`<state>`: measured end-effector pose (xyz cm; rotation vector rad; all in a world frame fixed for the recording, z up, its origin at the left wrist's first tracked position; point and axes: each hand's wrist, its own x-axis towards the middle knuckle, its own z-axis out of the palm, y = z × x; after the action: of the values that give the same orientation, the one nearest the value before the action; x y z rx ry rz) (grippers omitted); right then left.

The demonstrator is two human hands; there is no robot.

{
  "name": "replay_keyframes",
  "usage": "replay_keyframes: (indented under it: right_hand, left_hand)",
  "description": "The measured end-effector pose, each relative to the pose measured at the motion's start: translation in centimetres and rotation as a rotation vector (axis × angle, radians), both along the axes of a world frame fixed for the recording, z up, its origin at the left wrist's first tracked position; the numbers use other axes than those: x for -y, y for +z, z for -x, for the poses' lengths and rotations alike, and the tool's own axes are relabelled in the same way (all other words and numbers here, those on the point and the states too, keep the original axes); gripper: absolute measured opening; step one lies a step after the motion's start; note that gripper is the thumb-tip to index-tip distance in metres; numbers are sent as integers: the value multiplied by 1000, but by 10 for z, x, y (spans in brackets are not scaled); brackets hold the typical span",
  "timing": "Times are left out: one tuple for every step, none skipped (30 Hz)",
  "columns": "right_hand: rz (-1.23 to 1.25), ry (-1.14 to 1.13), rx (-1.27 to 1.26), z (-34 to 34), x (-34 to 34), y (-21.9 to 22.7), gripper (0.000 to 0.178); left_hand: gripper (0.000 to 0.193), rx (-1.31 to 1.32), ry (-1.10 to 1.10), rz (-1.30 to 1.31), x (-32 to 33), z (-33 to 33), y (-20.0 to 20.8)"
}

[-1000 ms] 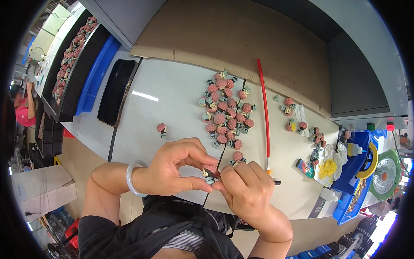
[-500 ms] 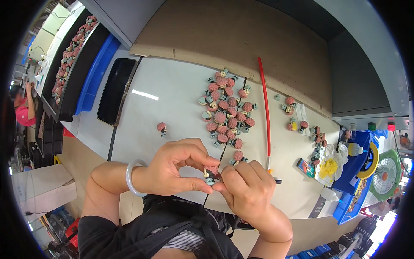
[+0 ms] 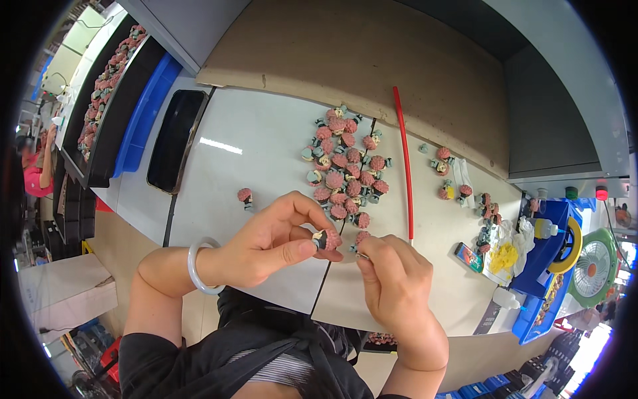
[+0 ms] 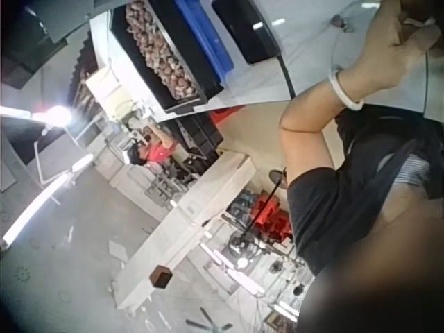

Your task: The recorder is finishing small toy figurines by using a paintbrush and manual assembly on a factory workbench.

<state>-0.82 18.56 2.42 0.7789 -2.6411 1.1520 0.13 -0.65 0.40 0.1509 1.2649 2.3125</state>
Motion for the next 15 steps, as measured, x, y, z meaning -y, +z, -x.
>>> replay_keyframes:
  right_hand:
    - [1, 29, 25, 0, 1, -1, 12]
    - [2, 59, 50, -1, 2, -1, 12]
    - [3, 59, 51, -1, 3, -1, 12]
    - [-7, 48, 84, -2, 3, 0, 13]
    - [-18, 38, 117, -3, 4, 1, 16]
    - [-19, 36, 118, -3, 3, 2, 16]
    - [-50, 29, 125, -3, 3, 1, 18]
    - [-81, 22, 131, -3, 3, 1, 21]
    - [-81, 22, 132, -3, 3, 0, 21]
    - [-99, 29, 122, -4, 3, -1, 21]
    - [-118, 35, 111, -4, 2, -2, 22]
    - [-117, 36, 113, -4, 2, -1, 22]
    - [-148, 36, 107, -6, 2, 0, 23]
    - [-178, 36, 102, -7, 2, 2, 25]
    - [-178, 35, 104, -7, 3, 3, 25]
  left_hand:
    - [25, 6, -9, -44, 0, 1, 0]
    - [23, 12, -18, -88, 0, 1, 0]
    - [23, 13, -18, -86, 1, 3, 1]
    - [23, 25, -46, -56, 2, 4, 2]
    - [23, 38, -73, -26, 3, 5, 2]
    - [23, 38, -75, -27, 2, 5, 1]
    - [24, 18, -76, -3, 1, 4, 1]
    - [25, -2, -77, 21, 1, 4, 0]
    - [25, -1, -78, 21, 1, 4, 1]
    - [26, -32, -75, 95, 1, 4, 2]
    - [28, -63, -73, 168, 2, 3, 4]
    - [28, -62, -73, 168, 2, 3, 6]
    - [28, -96, -55, 223, 1, 3, 8]
    - [28, -131, -38, 279, 1, 2, 9]
    - [28, -130, -40, 278, 1, 2, 8]
